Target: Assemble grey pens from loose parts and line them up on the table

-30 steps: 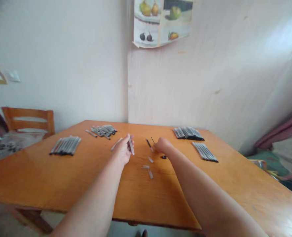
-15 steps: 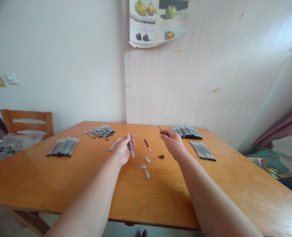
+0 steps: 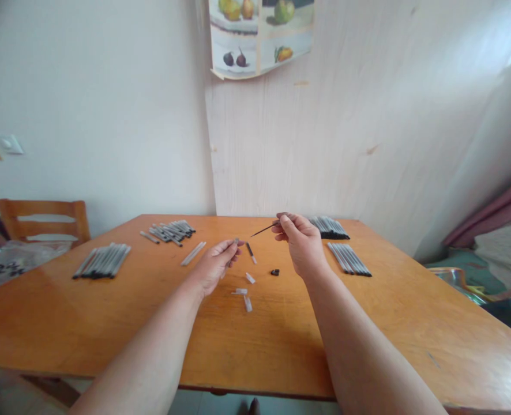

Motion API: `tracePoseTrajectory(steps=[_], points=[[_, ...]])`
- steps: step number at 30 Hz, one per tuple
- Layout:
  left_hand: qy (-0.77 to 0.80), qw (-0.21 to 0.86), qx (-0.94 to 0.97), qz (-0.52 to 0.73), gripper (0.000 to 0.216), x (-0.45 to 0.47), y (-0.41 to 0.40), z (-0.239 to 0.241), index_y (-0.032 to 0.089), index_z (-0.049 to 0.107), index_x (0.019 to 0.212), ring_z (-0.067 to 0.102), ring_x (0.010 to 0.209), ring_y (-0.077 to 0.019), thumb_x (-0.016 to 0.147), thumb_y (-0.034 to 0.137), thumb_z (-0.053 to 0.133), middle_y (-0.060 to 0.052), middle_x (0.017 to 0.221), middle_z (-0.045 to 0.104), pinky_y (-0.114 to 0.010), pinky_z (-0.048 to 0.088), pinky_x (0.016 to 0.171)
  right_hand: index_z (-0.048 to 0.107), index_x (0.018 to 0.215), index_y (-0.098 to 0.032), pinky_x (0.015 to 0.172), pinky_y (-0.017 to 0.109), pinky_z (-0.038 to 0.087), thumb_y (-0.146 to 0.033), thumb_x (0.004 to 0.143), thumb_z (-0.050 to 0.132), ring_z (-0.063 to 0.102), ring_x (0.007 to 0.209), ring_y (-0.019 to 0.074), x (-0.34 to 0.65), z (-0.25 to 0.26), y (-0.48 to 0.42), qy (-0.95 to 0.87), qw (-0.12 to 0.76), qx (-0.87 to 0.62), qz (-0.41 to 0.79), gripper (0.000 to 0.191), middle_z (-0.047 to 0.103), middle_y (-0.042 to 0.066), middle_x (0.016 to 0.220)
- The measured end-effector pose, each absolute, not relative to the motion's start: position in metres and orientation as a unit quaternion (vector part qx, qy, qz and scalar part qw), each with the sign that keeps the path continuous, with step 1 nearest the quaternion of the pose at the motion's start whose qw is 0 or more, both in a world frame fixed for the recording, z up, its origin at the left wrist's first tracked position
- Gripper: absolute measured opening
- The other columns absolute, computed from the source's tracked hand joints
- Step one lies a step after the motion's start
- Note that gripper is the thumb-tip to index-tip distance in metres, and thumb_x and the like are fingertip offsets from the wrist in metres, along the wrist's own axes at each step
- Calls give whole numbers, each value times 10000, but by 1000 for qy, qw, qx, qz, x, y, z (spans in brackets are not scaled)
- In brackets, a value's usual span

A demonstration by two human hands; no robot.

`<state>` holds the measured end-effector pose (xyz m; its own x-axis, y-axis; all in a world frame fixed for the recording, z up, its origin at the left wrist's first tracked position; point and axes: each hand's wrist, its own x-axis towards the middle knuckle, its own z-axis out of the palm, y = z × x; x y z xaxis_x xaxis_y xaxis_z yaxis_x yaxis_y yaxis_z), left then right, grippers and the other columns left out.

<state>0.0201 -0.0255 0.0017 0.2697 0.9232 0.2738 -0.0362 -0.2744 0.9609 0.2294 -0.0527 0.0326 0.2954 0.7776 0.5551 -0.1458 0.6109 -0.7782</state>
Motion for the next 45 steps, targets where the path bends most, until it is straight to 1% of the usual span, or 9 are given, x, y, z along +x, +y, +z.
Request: tracePoseTrajectory(steps=[8, 16, 20, 25, 31, 34, 40, 43, 45], points=[[371, 445, 669, 466, 402, 25, -34, 5, 157, 692, 1035, 527, 785, -149, 757, 443, 643, -66, 858, 659, -266, 362, 716, 628, 930, -167, 631, 279, 487, -440, 793, 608, 598, 694, 128, 225, 28, -51, -512, 735, -309, 321, 306, 644, 60, 825], [373, 448, 675, 453, 347, 27, -36, 5, 162, 704, 1021, 524, 771, -147, 769, 391, 637, -61, 835, 661, -257, 356, 715, 604, 944, -152, 639, 287, 491, -452, 795, 587, 603, 704, 137, 220, 27, -53, -531, 708, -335, 323, 335, 651, 76, 832], [359, 463, 675, 449, 335, 27, -37, 5, 164, 715, 982, 507, 736, -140, 745, 396, 666, -53, 822, 653, -249, 345, 696, 562, 1024, -152, 643, 285, 493, -462, 796, 582, 608, 707, 137, 216, 26, -53, -538, 701, -346, 317, 385, 652, 79, 846], [354, 464, 685, 436, 316, 26, -37, 5, 162, 718, 954, 504, 724, -141, 754, 400, 658, -49, 795, 645, -248, 346, 690, 480, 1135, -162, 627, 284, 490, -433, 781, 613, 604, 660, 130, 217, 25, -51, -529, 711, -350, 304, 466, 654, 59, 803], [356, 463, 696, 418, 314, 27, -37, 4, 150, 714, 942, 526, 741, -143, 764, 400, 648, -60, 823, 641, -249, 352, 692, 507, 1103, -168, 612, 273, 484, -421, 770, 624, 608, 659, 127, 216, 23, -49, -531, 710, -353, 300, 433, 658, 53, 795], [355, 467, 695, 416, 314, 27, -36, 4, 148, 711, 950, 516, 728, -139, 770, 396, 643, -56, 809, 632, -246, 351, 684, 551, 1076, -156, 605, 272, 487, -445, 772, 615, 612, 664, 130, 212, 21, -48, -541, 692, -366, 306, 424, 665, 68, 816], [354, 477, 685, 423, 327, 26, -35, 3, 159, 713, 962, 501, 693, -133, 765, 411, 646, -58, 797, 637, -245, 345, 656, 626, 1060, -143, 592, 274, 490, -476, 832, 511, 622, 699, 149, 212, 18, -48, -577, 638, -406, 307, 419, 672, 91, 844], [353, 474, 684, 428, 313, 26, -36, 3, 167, 722, 939, 499, 687, -134, 765, 415, 643, -65, 799, 645, -242, 344, 638, 645, 956, -150, 549, 248, 458, -419, 829, 506, 610, 665, 143, 221, 16, -45, -585, 600, -466, 283, 328, 675, 82, 800], [350, 474, 679, 437, 297, 26, -36, 4, 169, 728, 920, 497, 686, -136, 758, 406, 652, -60, 776, 643, -236, 344, 632, 646, 868, -156, 523, 236, 431, -357, 804, 530, 590, 620, 135, 230, 14, -42, -606, 547, -513, 263, 241, 669, 68, 747]])
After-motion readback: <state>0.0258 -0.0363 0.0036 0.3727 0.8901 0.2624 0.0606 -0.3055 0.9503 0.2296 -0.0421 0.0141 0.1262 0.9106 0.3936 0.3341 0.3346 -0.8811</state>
